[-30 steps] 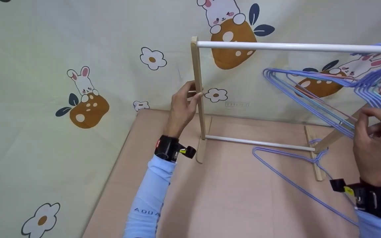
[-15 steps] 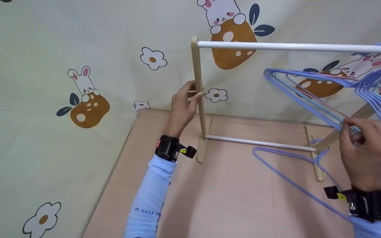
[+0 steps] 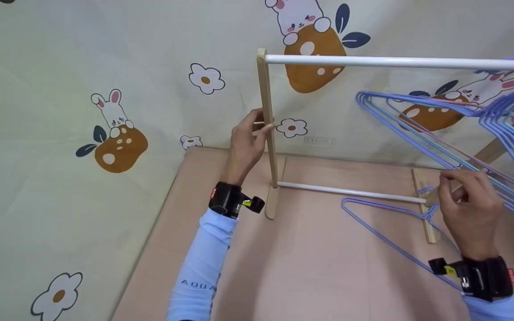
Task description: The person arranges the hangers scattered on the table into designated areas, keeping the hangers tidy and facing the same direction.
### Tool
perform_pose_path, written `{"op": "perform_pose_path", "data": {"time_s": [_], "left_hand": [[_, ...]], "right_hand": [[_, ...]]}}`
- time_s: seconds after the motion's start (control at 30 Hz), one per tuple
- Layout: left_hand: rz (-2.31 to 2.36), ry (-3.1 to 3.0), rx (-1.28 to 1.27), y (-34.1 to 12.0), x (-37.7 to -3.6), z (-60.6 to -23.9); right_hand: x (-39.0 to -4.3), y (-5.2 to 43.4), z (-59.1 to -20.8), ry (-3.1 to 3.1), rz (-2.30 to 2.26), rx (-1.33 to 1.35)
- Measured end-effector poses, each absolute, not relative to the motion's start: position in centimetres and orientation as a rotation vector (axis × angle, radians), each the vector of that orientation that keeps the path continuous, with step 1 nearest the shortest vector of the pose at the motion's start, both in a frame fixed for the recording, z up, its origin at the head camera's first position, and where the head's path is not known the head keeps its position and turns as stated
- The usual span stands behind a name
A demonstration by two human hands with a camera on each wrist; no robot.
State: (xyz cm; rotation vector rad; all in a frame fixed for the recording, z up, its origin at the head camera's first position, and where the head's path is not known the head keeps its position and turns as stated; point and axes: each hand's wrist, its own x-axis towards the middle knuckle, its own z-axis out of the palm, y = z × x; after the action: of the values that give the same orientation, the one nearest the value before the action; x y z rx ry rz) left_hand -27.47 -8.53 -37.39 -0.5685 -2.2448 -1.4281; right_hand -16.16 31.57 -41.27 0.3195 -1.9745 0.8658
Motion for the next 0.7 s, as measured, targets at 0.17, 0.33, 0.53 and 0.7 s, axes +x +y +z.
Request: {"op": "perform_pose_path", "data": {"time_s": [0.17, 0.33, 0.53, 0.7], "left_hand": [[-1.444, -2.245, -0.567, -8.6, -27.4, -37.4], [-1.457, -2.247, -0.562, -8.6, -27.4, -37.4], [-1.453, -2.251, -0.561, -8.6, -27.3, -37.3], [-1.438, -2.253, -0.557, -8.6, -27.3, -37.3]], "right_hand": [[-16.0, 31.6, -42.0, -2.016, 0.855, 0.341], [-16.6, 33.4, -44.6, -2.077, 0.812, 0.352], [-16.5, 34.6, -46.4, -2.141, 0.782, 0.318], [-16.1, 35.4, -47.4, -2.237, 0.735, 0.247]]}}
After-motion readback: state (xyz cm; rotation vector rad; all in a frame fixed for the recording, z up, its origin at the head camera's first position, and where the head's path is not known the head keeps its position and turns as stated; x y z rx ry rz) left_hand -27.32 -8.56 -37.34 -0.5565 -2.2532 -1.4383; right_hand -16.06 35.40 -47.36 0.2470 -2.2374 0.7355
